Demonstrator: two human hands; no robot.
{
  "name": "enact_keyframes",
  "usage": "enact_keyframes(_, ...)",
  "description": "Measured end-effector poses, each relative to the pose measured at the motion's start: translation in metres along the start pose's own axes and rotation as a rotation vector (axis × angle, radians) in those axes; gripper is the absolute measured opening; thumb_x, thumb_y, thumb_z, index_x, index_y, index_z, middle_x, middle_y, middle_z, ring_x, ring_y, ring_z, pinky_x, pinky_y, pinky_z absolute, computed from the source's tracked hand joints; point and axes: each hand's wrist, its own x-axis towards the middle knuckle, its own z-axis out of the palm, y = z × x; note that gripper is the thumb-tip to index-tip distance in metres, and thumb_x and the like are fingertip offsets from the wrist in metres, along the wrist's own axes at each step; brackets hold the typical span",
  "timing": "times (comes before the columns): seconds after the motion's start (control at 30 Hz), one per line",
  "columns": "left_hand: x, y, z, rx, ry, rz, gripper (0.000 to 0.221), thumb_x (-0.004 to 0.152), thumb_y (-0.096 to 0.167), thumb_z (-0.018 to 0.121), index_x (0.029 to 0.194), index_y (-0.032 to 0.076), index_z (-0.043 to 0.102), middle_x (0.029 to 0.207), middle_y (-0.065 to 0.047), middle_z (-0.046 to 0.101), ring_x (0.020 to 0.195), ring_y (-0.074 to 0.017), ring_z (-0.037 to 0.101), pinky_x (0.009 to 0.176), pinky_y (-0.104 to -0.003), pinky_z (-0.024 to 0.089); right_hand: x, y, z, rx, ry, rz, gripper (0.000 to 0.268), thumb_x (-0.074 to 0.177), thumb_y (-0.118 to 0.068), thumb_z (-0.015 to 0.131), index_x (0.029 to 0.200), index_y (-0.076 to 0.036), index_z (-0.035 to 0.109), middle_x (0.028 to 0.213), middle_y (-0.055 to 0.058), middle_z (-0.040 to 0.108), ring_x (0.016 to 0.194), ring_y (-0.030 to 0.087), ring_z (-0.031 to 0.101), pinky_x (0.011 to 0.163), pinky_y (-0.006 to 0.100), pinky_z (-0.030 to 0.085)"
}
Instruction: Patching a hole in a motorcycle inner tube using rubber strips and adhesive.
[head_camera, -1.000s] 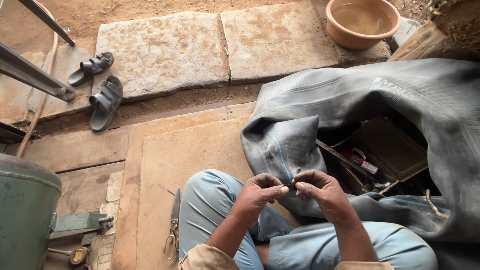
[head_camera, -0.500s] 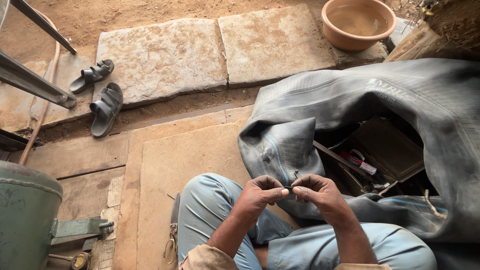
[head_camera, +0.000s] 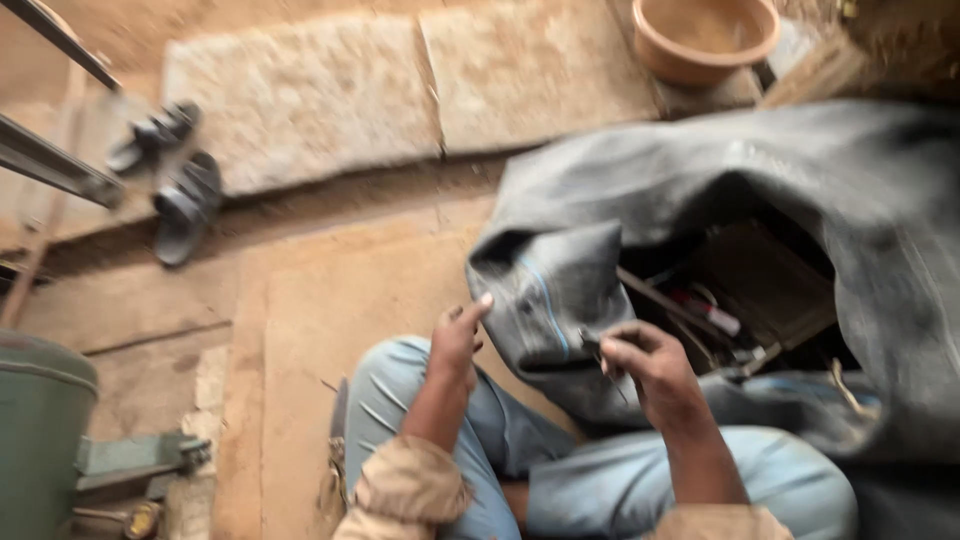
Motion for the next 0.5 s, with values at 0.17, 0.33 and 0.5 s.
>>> enact_keyframes(0.17, -0.001, -0.006, 0.024, -0.355, -0.353, -0.231, 0.051, 0.086, 0.028, 0.078, 0.125, -0.002, 0.066, 0.118, -0.015, 0.073, 0.103, -0.0260, 0.071, 0.096, -0.040, 0.056, 0.002, 0.008, -0.005, 0.085, 0.066, 0.024, 0.013, 0.089, -0.009, 0.074, 0.097, 0.000, 0.072, 0.076, 0.007, 0.070, 0.068, 0.014, 0.064, 0.064, 0.027, 0.049)
enact_keyframes(0.33, -0.014, 0.014, 0.033, -0.502, -0.463, -0.246, 0.048, 0.087, 0.029, 0.076, 0.125, 0.002, 0.066, 0.114, -0.012, 0.074, 0.105, -0.0260, 0.072, 0.094, -0.043, 0.061, 0.010, 0.019, -0.009, 0.162, 0.083, 0.052, 0.009, 0.090, -0.007, 0.073, 0.097, -0.001, 0.071, 0.076, 0.007, 0.070, 0.067, 0.014, 0.063, 0.061, 0.027, 0.048)
enact_keyframes(0.5, 0.009, 0.012, 0.033, -0.611, -0.580, -0.309, 0.042, 0.089, 0.030, 0.075, 0.120, 0.002, 0.066, 0.103, -0.013, 0.075, 0.092, -0.0272, 0.073, 0.087, -0.046, 0.061, 0.016, 0.031, -0.006, 0.132, 0.082, 0.085, 0.009, 0.090, -0.007, 0.072, 0.097, -0.001, 0.071, 0.079, 0.007, 0.069, 0.069, 0.014, 0.064, 0.063, 0.027, 0.049)
